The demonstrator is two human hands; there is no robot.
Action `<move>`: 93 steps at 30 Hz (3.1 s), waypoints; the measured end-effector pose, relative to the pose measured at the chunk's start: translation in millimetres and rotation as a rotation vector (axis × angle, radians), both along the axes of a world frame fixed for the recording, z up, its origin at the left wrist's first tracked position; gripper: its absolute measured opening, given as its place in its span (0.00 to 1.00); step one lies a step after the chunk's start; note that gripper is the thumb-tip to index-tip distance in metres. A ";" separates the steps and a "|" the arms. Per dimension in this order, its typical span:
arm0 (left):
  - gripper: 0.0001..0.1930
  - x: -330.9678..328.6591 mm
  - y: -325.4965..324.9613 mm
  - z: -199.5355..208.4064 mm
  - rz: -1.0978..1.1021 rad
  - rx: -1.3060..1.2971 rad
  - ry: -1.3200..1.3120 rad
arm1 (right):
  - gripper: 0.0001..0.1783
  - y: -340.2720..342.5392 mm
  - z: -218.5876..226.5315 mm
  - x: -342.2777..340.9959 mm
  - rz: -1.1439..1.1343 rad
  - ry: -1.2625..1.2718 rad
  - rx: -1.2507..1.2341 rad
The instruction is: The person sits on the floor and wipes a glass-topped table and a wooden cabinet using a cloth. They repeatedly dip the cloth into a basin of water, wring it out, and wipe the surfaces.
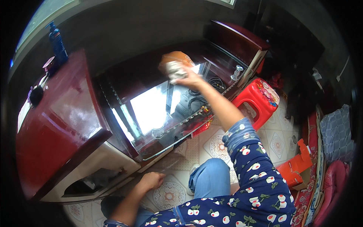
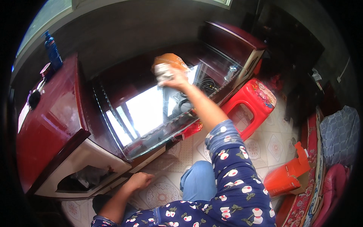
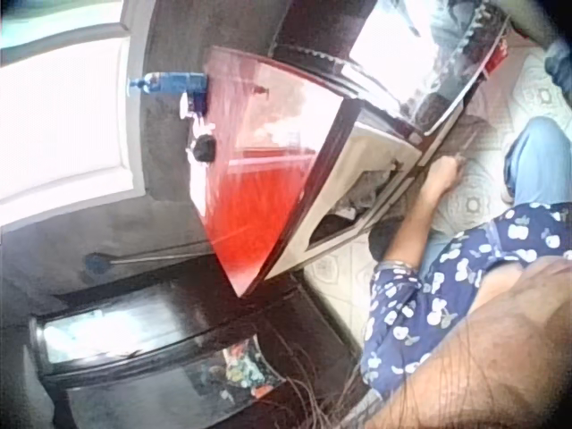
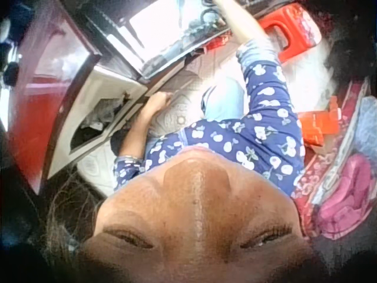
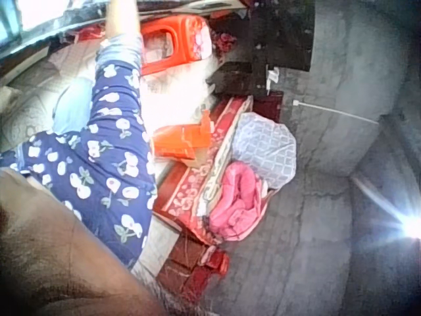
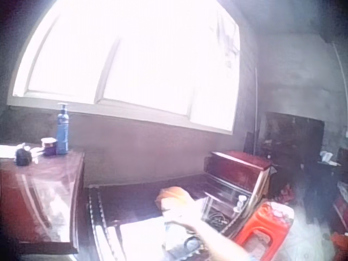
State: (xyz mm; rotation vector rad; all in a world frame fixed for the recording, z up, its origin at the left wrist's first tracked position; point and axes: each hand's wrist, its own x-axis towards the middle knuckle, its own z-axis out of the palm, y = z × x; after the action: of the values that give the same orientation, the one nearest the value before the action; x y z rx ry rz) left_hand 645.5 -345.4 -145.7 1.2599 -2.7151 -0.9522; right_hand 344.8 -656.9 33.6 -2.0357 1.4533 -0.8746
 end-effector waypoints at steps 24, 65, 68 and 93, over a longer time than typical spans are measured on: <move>0.13 -11.7 -7.2 -13.9 -0.081 0.114 -0.151 | 0.26 164.7 -136.5 -156.6 -0.141 -1.942 0.066; 0.20 1.2 -24.2 -31.9 0.029 0.412 -0.270 | 0.30 -107.1 -102.7 -37.4 0.150 -2.045 0.271; 0.21 1.0 -23.9 -40.6 0.024 0.434 -0.276 | 0.29 -61.4 -106.6 8.0 0.067 -2.148 0.606; 0.22 6.3 -25.9 -46.3 -0.009 0.436 -0.279 | 0.28 76.6 -122.0 -47.9 0.040 -1.739 0.373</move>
State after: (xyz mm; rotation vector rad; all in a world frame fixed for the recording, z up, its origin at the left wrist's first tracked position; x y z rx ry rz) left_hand 651.8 -371.3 -192.0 1.5477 -2.8085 -1.5419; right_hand 296.9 -580.3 -88.4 -0.4391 0.4246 -1.5159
